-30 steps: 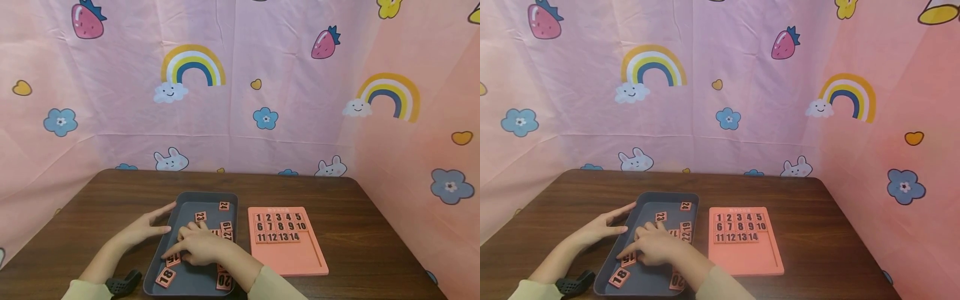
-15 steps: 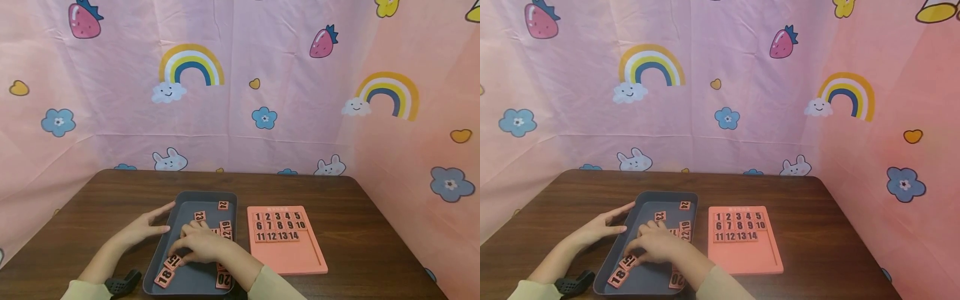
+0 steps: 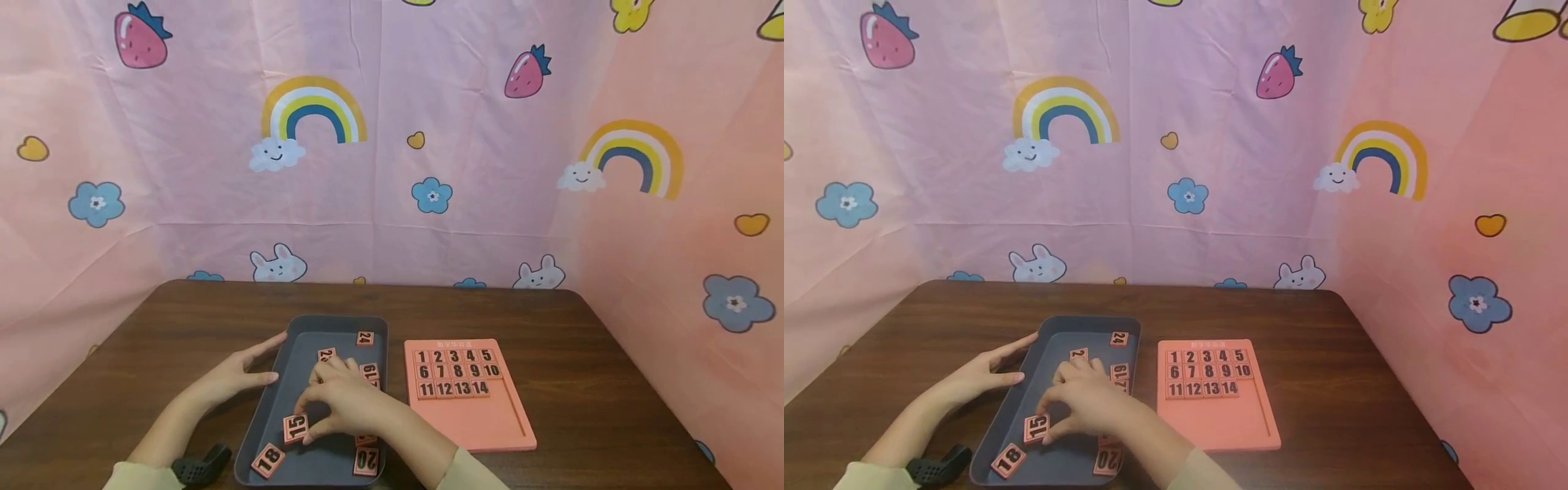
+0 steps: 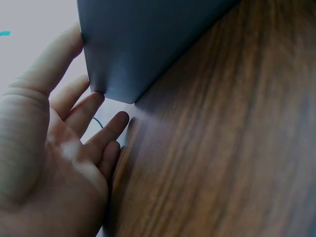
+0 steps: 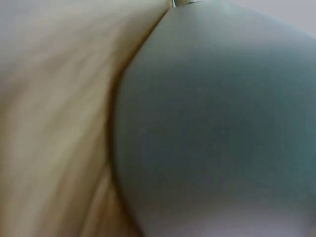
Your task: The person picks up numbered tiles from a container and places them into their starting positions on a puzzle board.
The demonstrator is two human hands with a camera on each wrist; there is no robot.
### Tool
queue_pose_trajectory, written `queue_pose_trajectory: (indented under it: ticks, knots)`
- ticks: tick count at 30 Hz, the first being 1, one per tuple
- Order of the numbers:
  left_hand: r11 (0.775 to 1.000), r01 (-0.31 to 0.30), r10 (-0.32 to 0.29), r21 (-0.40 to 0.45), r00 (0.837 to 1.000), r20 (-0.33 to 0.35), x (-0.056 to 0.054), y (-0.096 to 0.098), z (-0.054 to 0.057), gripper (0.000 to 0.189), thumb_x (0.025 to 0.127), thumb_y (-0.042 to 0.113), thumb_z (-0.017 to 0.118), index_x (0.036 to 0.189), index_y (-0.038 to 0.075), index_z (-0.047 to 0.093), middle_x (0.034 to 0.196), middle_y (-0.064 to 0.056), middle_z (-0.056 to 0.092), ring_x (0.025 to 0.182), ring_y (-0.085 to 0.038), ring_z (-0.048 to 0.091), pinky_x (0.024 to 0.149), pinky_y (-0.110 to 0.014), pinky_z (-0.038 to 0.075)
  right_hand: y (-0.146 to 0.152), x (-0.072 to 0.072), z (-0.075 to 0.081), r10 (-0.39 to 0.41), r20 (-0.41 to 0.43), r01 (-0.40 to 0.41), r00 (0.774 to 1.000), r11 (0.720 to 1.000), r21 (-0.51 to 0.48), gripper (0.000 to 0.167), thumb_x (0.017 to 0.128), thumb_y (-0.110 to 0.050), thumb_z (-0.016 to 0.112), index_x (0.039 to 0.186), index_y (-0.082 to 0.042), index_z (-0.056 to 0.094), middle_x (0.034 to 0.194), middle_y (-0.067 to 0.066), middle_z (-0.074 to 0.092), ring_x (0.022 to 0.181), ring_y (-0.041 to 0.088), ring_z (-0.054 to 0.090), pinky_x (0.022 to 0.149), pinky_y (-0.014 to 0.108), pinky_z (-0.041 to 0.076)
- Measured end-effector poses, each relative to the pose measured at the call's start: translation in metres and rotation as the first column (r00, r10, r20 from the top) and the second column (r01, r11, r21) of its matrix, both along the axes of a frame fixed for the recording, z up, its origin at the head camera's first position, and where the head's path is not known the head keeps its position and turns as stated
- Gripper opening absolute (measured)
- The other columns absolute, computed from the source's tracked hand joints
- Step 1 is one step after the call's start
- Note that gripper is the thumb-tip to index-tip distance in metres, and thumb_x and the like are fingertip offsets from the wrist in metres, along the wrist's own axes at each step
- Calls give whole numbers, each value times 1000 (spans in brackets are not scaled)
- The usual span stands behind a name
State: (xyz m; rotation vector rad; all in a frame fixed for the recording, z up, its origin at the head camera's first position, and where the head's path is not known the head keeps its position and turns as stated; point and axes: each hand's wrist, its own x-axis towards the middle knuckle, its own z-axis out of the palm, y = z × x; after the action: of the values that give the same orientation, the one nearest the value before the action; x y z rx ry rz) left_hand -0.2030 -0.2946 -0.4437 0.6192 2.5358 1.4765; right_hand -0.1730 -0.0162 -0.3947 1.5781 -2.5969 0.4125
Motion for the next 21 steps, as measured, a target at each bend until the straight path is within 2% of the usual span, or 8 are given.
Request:
queue_pose_trajectory:
  ticks: [5, 10, 14, 18, 21]
  knots:
    - [1000, -11, 11, 3, 1000, 1, 2, 1, 1, 68, 92, 17, 65, 150, 9, 31, 150, -24, 30, 135, -51, 21, 97, -70, 27, 20, 8, 2, -41, -24, 38, 999, 993, -116, 35, 70, -51, 80, 100, -33, 73, 93, -16, 38, 89, 3, 32, 78, 23, 25]
    - [1000, -23, 23, 13, 1000, 20, 3, 1, 2, 68, 92, 17, 65, 150, 12, 32, 151, -22, 29, 136, -50, 19, 97, -72, 23, 43, 14, 6, -126, 33, 130, 992, 962, -238, 34, 69, -43, 85, 96, -28, 73, 89, -14, 32, 89, 6, 30, 79, 28, 24]
    - [999, -20, 19, 26, 1000, 23, 3, 1, 1, 68, 92, 16, 65, 150, 12, 32, 152, -21, 28, 137, -50, 17, 97, -73, 21, 63, 16, 5, -196, 66, 207, 978, 921, -330, 35, 66, -37, 88, 95, -25, 72, 87, -12, 30, 87, 8, 30, 77, 31, 23]
    - [999, -9, 8, 33, 1000, 18, 2, 0, 1, 67, 92, 15, 64, 151, 12, 31, 152, -20, 27, 137, -50, 16, 97, -73, 20, 85, 16, 2, -275, 79, 282, 958, 864, -418, 35, 63, -33, 90, 90, -24, 71, 88, -11, 33, 88, 10, 32, 78, 35, 25]
    - [1000, -9, 8, 30, 1000, 17, 3, 0, 1, 67, 92, 16, 65, 151, 12, 32, 153, -20, 27, 137, -50, 16, 97, -73, 20, 103, 16, -1, -345, 92, 347, 934, 817, -461, 34, 61, -30, 91, 88, -24, 70, 89, -12, 34, 87, 11, 32, 78, 38, 24]
